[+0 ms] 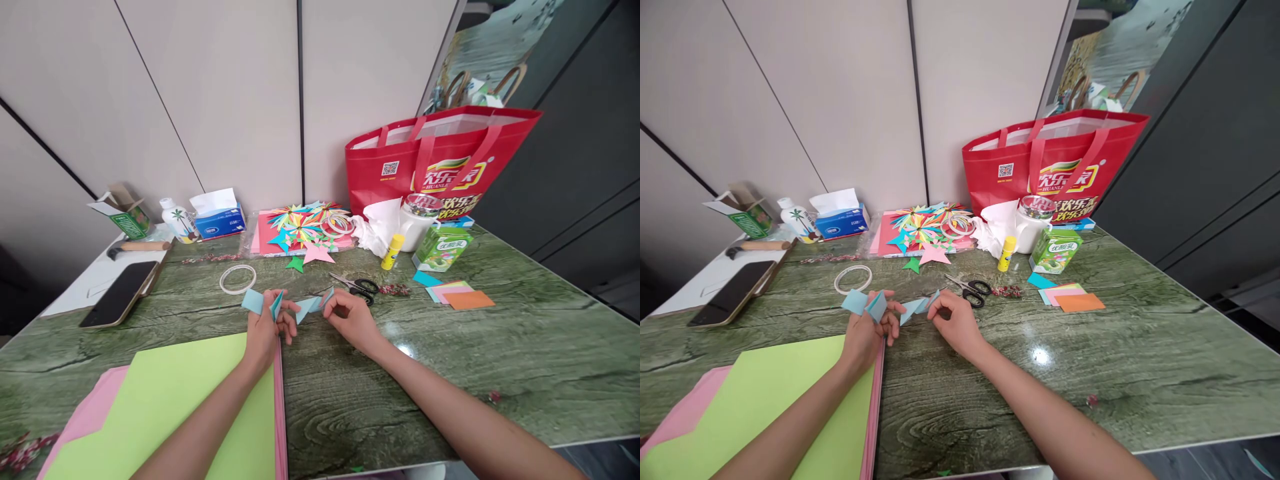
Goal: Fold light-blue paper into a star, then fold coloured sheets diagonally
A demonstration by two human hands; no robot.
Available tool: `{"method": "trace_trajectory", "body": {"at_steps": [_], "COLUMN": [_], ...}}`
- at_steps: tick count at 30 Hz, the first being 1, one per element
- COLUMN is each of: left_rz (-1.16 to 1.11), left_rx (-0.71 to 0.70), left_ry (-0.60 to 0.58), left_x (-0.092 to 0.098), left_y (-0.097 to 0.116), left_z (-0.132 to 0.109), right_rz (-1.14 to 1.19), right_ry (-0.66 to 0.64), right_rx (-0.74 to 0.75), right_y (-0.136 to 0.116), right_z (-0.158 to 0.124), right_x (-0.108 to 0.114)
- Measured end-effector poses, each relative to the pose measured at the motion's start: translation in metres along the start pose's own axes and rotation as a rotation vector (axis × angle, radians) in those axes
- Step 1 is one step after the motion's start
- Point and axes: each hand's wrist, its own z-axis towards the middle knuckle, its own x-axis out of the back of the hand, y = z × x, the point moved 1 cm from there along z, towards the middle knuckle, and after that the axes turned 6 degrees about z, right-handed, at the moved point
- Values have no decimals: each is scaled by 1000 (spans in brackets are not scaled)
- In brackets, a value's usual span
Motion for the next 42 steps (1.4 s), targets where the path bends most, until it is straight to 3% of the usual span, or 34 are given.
{"method": "trace_trajectory", "body": {"at_steps": [4, 9, 13, 16, 21, 23, 26, 29, 33, 39, 42], "left_rz": [36, 151, 219, 239, 287, 297, 313, 371, 381, 319, 332], "left_rx": [3, -97, -150, -149, -165, -169, -179, -154, -86, 13, 31], "left_ry": [34, 51, 4, -19, -44, -51, -51, -74, -59, -49, -73], "left_x": [0, -3, -6, -7, -8, -9, -10, -10, -8, -14, -17], "left_y": [1, 3, 4, 3, -1, -2, -1, 0, 0, -1, -2], "left_z": [-1, -8, -15, -16, -17, -18, -19, -18, -16, -20, -22], "right_rz": [-55, -109, -216, -164, -100, -59, 57, 158, 158, 51, 12], "right_ry": [-21, -39, 106, 208, 129, 71, -16, -9, 87, 107, 143], "right_rx": [5, 0, 43, 68, 157, 110, -81, -201, -202, -132, -176], "right_y": [-1, -2, -3, -9, -26, -28, -25, -22, -24, -28, -27], "right_z": [-1, -1, -1, -2, -7, -9, -11, -10, -7, -12, -17], "right_x": [-1, 1, 3, 3, -3, -7, -13, -15, -11, -15, -20]}}
